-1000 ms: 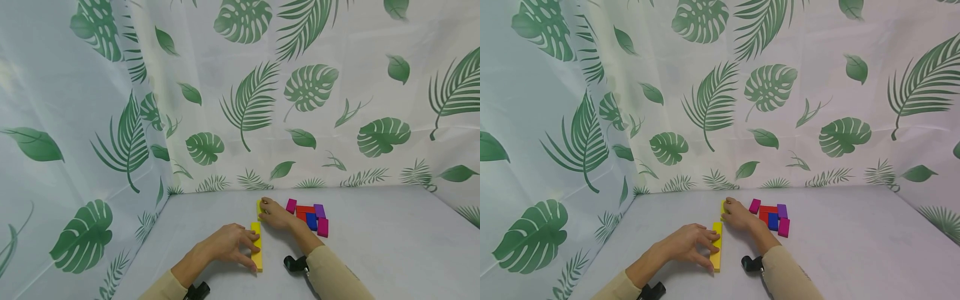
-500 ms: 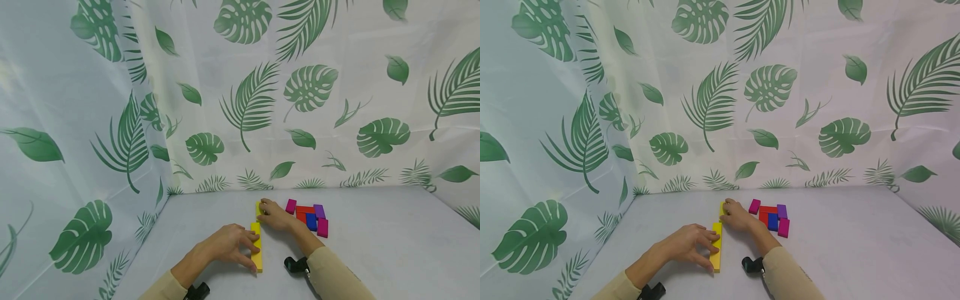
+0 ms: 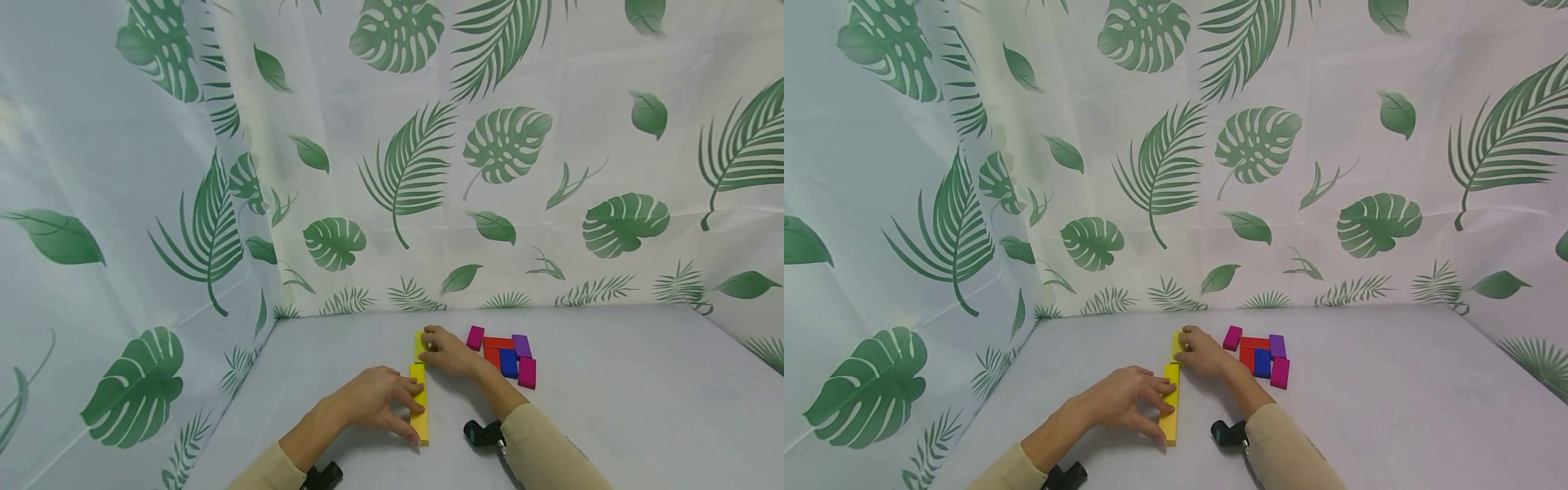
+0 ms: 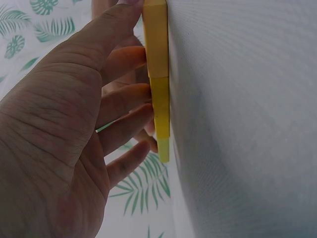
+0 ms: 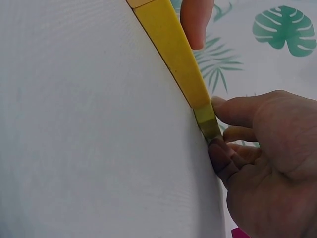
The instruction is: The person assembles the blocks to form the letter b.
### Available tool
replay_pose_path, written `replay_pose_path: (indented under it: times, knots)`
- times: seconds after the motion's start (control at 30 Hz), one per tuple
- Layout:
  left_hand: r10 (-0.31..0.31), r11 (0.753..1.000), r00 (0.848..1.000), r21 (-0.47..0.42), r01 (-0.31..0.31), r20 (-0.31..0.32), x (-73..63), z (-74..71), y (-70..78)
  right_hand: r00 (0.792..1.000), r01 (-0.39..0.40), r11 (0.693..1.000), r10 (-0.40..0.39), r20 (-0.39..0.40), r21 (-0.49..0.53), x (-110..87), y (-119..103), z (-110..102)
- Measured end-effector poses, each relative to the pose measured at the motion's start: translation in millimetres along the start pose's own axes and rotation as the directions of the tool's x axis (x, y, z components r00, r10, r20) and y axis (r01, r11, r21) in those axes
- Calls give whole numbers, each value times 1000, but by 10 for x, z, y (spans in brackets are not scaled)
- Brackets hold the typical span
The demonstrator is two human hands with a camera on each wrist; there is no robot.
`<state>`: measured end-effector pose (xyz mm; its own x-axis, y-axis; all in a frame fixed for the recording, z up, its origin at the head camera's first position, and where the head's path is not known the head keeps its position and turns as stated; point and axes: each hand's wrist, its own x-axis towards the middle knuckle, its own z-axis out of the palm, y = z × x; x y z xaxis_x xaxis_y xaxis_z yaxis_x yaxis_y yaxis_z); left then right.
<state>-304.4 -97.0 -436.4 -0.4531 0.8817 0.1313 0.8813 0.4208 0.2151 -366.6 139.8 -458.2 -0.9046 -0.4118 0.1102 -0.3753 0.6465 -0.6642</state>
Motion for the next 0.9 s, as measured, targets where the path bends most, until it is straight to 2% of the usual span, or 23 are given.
replay_pose_path:
  times: [0.37,0.9]
  knots:
    - [-2,1000,1000,7,2,2,1,-3,6,999,44,999,-44,-8,-9,14,7,32]
    - [15,1000,1000,-9,-15,-12,-8,-11,-1,1000,7,1000,-7,6,13,-11,-47,64]
